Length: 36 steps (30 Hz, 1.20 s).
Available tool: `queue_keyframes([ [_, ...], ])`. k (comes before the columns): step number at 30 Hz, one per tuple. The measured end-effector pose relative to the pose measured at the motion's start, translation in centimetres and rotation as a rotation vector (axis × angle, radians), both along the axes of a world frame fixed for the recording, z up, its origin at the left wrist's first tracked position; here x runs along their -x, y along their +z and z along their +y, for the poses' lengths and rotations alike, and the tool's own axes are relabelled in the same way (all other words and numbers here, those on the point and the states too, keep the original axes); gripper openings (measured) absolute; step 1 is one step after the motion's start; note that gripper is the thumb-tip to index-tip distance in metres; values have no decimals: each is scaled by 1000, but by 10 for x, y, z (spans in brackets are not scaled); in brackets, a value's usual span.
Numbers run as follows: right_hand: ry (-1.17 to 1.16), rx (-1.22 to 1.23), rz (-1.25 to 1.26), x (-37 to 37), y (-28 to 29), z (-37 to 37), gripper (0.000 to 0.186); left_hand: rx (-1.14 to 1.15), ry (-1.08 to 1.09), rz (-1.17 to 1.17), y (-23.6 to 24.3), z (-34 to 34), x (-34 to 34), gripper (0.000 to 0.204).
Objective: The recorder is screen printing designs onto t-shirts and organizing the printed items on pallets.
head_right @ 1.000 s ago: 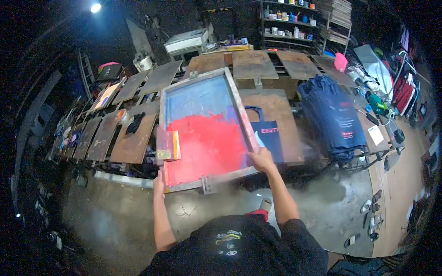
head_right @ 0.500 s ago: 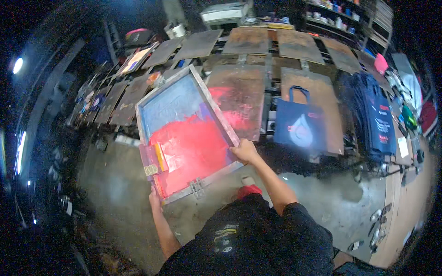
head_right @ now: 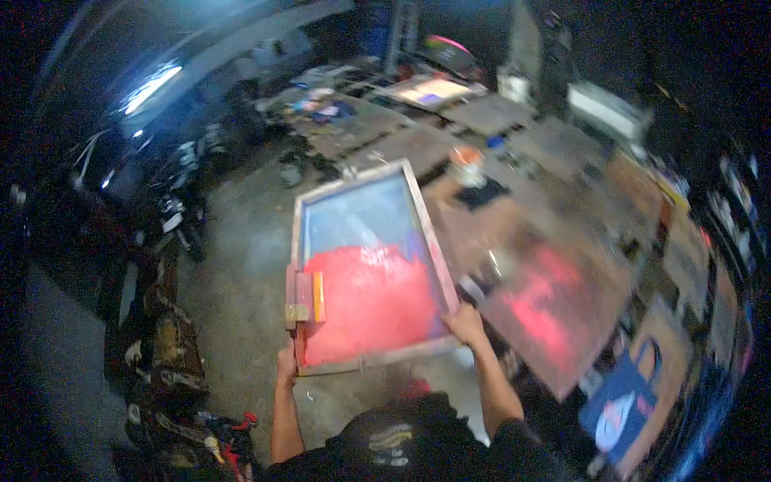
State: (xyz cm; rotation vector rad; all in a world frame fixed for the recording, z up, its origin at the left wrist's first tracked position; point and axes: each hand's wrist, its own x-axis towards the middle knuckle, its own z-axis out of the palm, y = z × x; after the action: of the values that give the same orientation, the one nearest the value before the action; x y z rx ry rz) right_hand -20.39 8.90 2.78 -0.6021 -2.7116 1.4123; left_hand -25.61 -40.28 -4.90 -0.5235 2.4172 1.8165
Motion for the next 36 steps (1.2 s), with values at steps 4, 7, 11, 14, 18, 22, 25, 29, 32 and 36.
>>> queue_keyframes([
  [4, 138, -19, -71, 77, -9, -11, 45, 12, 154, -18, -23, -13, 20, 56],
  [7, 180, -30, 16, 143, -40, -19, 41, -52, 243, 139, -33, -17, 44, 55],
  [11, 263, 20, 6, 216, -7, -55, 33, -75, 290, 154, -22, -34, 91, 50],
  [14, 315, 56, -9, 259, 8, -86, 31, -90, 341, 79, -30, -63, 124, 49],
  [18, 260, -2, 11, 288, 29, -126, 33, -242, 321, 142, -22, -104, 165, 51],
  [22, 246, 31, -22, 351, -28, -140, 33, -99, 255, 118, -40, -146, 241, 56],
  [25, 187, 92, -18, 376, -31, -159, 26, -136, 216, 92, -56, -171, 291, 58],
  [29, 119, 146, 14, 402, -39, -153, 18, -170, 164, 141, -53, -163, 346, 57],
  [32, 63, 61, -22, 417, -21, -153, 19, -149, 128, 119, -47, -165, 385, 54],
  [36, -28, 125, -25, 452, -9, -137, 39, -200, 58, 100, -9, -129, 445, 52],
])
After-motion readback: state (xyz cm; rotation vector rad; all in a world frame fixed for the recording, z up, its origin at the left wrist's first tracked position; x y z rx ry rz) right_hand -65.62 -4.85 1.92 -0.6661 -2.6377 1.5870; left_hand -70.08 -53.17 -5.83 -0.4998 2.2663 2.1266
